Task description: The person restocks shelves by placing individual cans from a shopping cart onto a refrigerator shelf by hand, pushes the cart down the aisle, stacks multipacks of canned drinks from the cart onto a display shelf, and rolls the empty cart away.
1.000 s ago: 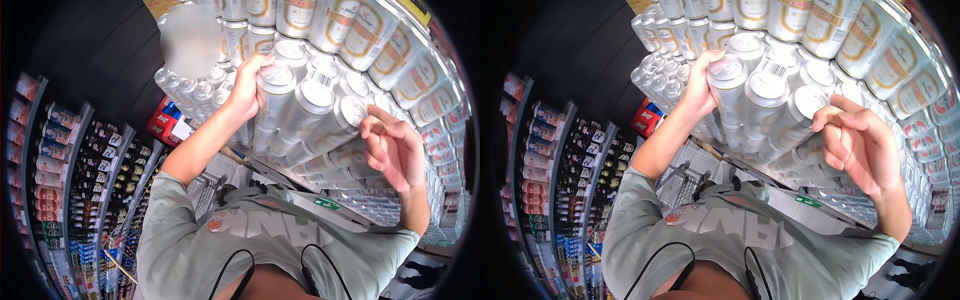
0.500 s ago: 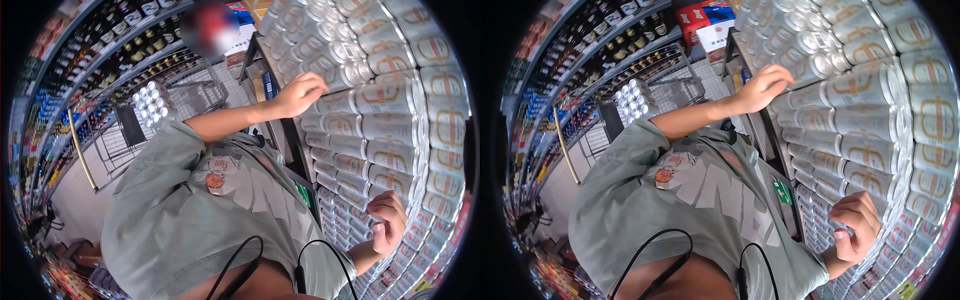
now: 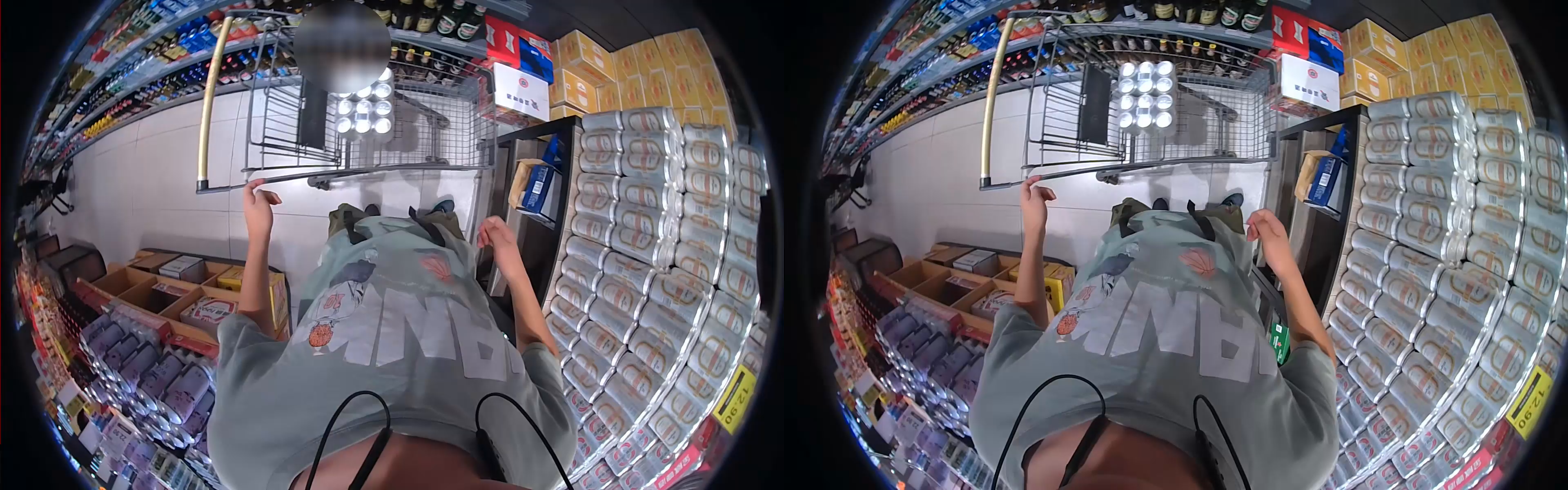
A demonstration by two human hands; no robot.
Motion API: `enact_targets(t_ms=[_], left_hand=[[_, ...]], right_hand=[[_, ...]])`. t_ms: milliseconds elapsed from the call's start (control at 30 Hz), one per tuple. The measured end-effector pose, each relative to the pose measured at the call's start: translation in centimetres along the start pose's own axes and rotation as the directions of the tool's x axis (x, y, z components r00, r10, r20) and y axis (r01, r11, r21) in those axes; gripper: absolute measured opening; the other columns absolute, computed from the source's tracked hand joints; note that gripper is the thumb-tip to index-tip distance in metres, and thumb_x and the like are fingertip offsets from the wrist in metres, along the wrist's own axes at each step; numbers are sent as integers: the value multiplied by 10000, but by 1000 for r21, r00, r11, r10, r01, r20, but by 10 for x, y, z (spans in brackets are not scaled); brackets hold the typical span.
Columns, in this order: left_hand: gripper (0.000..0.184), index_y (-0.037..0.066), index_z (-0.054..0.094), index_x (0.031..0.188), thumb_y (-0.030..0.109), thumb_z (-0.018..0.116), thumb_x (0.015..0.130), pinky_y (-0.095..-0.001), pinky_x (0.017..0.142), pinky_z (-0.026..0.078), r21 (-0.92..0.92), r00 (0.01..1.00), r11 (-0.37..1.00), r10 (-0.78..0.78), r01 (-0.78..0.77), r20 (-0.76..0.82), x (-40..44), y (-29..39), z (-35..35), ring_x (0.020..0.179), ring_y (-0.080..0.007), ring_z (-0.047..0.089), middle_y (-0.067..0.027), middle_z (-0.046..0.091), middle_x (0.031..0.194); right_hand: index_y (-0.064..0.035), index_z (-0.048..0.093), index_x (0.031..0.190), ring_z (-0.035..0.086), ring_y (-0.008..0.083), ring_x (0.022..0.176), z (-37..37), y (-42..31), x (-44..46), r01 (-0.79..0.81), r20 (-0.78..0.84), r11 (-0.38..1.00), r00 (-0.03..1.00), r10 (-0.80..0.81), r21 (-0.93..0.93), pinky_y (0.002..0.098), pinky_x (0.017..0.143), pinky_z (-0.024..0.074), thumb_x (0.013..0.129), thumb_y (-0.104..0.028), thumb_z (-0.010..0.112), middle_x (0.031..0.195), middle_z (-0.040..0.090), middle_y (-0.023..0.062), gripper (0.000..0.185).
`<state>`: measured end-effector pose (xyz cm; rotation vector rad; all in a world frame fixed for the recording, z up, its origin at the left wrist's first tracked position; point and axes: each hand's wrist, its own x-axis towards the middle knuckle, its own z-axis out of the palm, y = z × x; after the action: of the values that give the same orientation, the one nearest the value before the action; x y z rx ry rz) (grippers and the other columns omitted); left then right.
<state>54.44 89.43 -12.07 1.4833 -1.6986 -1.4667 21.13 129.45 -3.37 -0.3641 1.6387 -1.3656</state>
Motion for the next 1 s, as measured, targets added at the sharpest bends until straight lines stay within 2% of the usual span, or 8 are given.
enact_targets(t_ms=[133, 200, 367, 433, 567, 633, 767, 1000], left_hand=[[320, 3, 463, 1190, -24, 387, 881, -298, 807, 467, 6, 971, 992, 127, -128, -202, 1, -11, -30, 834, -170, 584, -102, 642, 884], [403, -10, 462, 1210, -80, 452, 813, -339, 886, 459, 185, 957, 964, 224, -189, -185, 1, 12, -14, 1004, -228, 577, -143, 595, 1140], [494, -24, 475, 1234, 42, 625, 767, -452, 1041, 345, 474, 796, 716, 603, -513, -49, 47, 80, 28, 1222, -381, 433, -217, 505, 1260], [573, -38, 451, 1263, 84, 671, 748, -463, 1051, 338, 639, 751, 633, 647, -436, -129, 81, 94, 33, 1229, -389, 430, -234, 479, 1288], [718, -51, 402, 1319, 193, 749, 740, -437, 1018, 391, 737, 824, 637, 527, -223, -206, 156, 73, 24, 1199, -394, 483, -247, 506, 1283], [717, -45, 405, 1324, 241, 759, 769, -411, 902, 479, 461, 993, 883, -36, 85, -115, 184, 57, 20, 1045, -351, 611, -230, 612, 1151], [363, -15, 542, 1137, 111, 706, 839, -263, 661, 512, 225, 990, 969, -77, 103, -118, 199, 61, 26, 771, -134, 660, -83, 682, 913], [264, -42, 527, 1130, 41, 614, 896, -236, 732, 494, 116, 977, 978, -159, 175, -140, 207, 63, 27, 805, -107, 601, -64, 636, 929]], right_hand=[[-11, 571, 1043, 583, 158, 846, 54, -24, 42, 38, 168, 877, 985, 49, -479, 295, 776, 466, 950, -144, 547, 856, 593, 49, 164], [-7, 565, 1073, 593, 189, 920, 71, -36, 67, 133, 231, 817, 973, 0, -562, 319, 807, 472, 922, -154, 583, 951, 606, 77, 212], [-16, 520, 1200, 567, 286, 1096, 91, -18, 187, 394, 414, 601, 903, -113, -695, 393, 911, 460, 833, -214, 676, 1187, 564, 148, 445], [-54, 468, 1285, 519, 336, 1161, 103, 1, 251, 618, 523, 441, 786, -330, -651, 424, 982, 421, 780, -244, 714, 1242, 527, 169, 593], [-112, 429, 1345, 502, 351, 1187, 164, 7, 350, 390, 415, 398, 909, -24, -830, 433, 1014, 397, 730, -258, 747, 1284, 500, 164, 708], [-141, 420, 1369, 509, 353, 1170, 192, 25, 399, 346, 367, 207, 928, 70, -915, 508, 966, 414, 697, -263, 781, 1310, 478, 141, 773], [-246, 317, 1467, 374, 376, 1296, 212, 71, 476, 374, 366, -55, 923, 121, -926, 517, 1018, 331, 619, -306, 828, 1434, 356, 133, 992], [-379, 65, 1534, 333, 441, 1290, 209, 96, 521, 460, 410, -212, 880, 239, -862, 590, 1037, 280, 581, -415, 865, 1564, 179, 91, 1245]])
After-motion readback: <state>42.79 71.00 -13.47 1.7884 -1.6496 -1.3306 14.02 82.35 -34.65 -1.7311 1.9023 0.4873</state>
